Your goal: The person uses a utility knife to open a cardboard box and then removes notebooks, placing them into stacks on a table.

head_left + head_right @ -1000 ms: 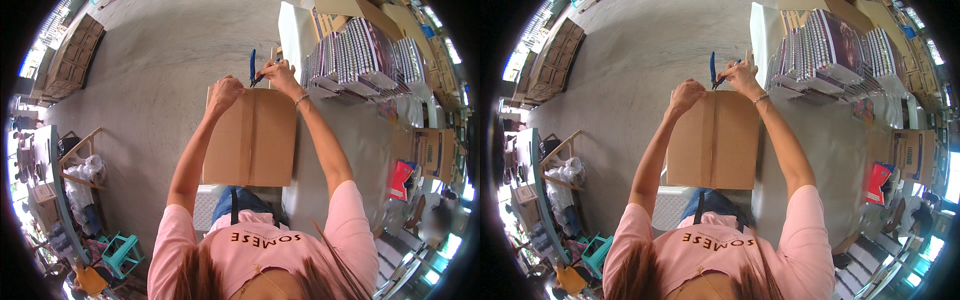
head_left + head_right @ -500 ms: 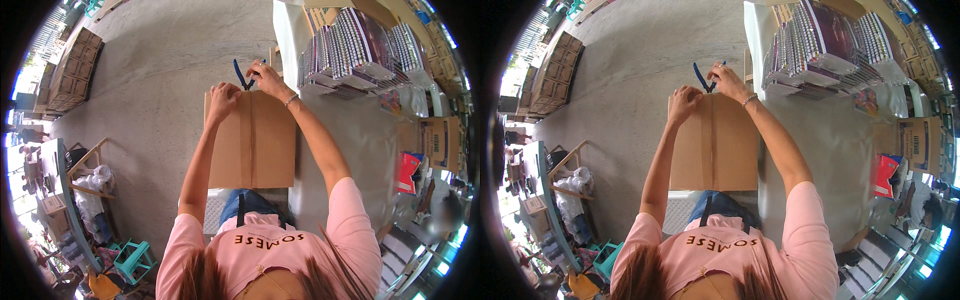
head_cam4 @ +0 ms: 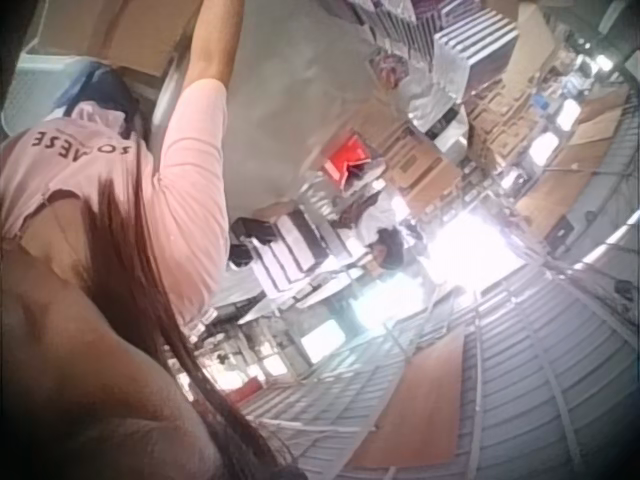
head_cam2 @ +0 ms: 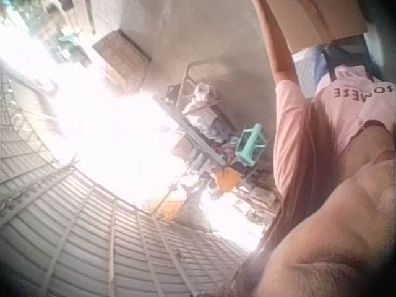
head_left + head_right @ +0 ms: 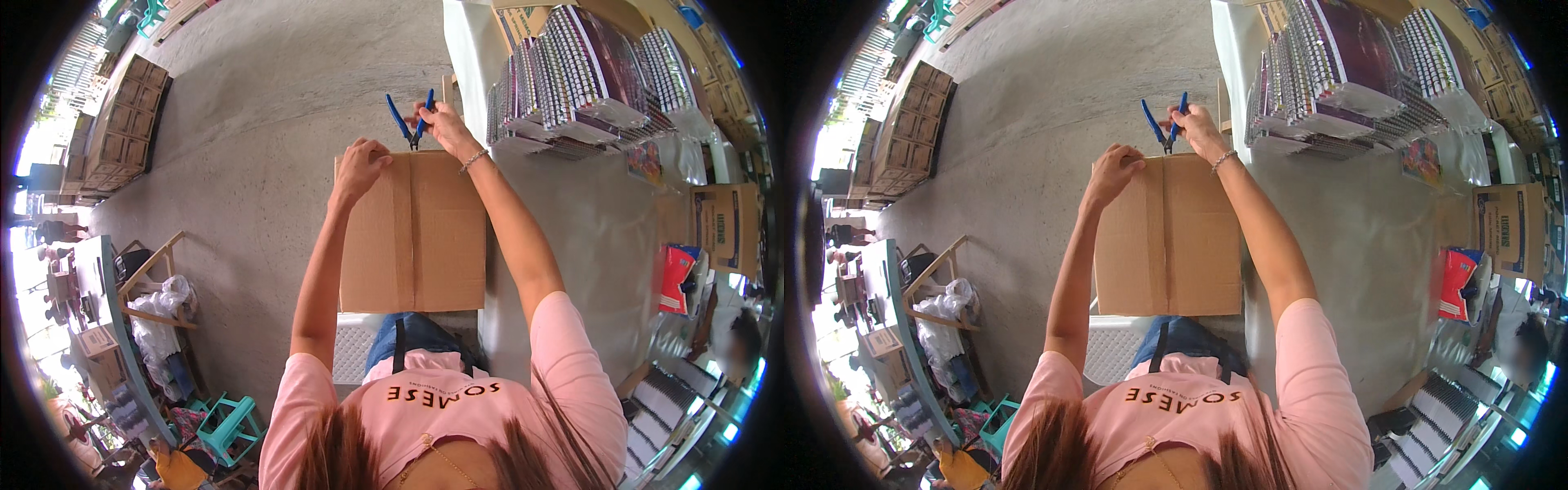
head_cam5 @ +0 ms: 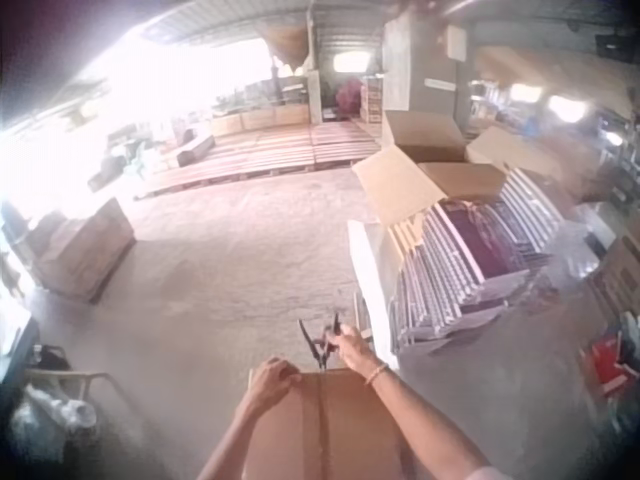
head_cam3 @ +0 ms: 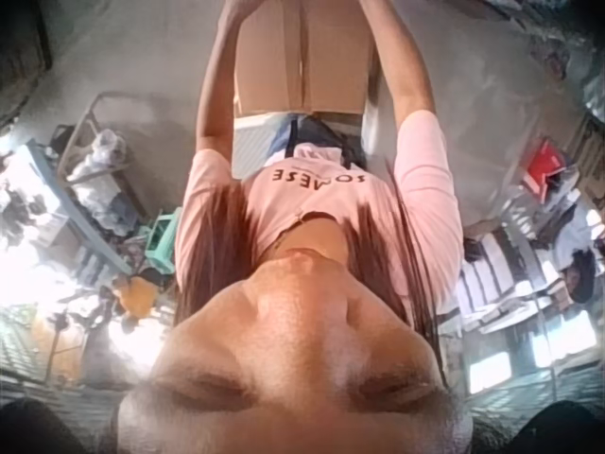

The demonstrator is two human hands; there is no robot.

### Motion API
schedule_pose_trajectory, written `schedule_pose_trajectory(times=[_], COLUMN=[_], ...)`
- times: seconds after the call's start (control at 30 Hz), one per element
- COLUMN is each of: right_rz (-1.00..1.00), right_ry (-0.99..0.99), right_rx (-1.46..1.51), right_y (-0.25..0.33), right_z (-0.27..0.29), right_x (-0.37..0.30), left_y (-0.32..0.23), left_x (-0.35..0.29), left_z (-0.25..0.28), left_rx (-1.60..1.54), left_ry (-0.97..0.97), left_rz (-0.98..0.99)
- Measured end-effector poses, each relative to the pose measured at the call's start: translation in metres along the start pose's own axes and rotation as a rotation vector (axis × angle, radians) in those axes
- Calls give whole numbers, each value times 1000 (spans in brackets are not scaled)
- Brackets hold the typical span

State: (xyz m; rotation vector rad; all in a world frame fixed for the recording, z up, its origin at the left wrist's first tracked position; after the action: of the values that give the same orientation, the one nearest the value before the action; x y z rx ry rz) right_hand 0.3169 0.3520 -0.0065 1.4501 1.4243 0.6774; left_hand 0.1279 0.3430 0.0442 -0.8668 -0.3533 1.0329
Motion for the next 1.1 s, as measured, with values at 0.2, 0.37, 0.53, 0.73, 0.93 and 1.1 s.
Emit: schedule_pose_trajectory(times=[0.2,0.37,0.53,0.73,0.93,1.1], right_rz=[-81,-17,-54,-103,1,57], right_ry=[-87,-115,-202,-57,-24,-53], right_rx=[-406,-7,-51,-185,-130,-173], right_y=[-11,-12,-13,-13,-6,2], right_z=[22,2,13,4,-4,-12], right_x=[1,-7,-6,-6,-5,-6], left_y=[-3,-2,4,-1,1,2], left_x=[3,9,18,22,25,27], left_z=[-2,1,-2,-5,-7,-8], left_rx=[18,146,186,292,385,403], left_ry=[6,7,55,86,46,185], left_rz=[1,19,51,-7,2,120])
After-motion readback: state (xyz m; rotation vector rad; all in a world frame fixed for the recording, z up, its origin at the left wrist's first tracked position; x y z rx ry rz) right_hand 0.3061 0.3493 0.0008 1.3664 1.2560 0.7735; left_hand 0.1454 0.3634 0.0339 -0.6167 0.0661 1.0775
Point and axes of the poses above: each hand's wrist, its own x-axis towards the middle knuckle, its own z-axis out of the back of the hand, y = z × x, the point moved 7 cm from there along x, towards the middle knuckle, and after that the axes turned 2 degrees about z, right-handed, at the moved point
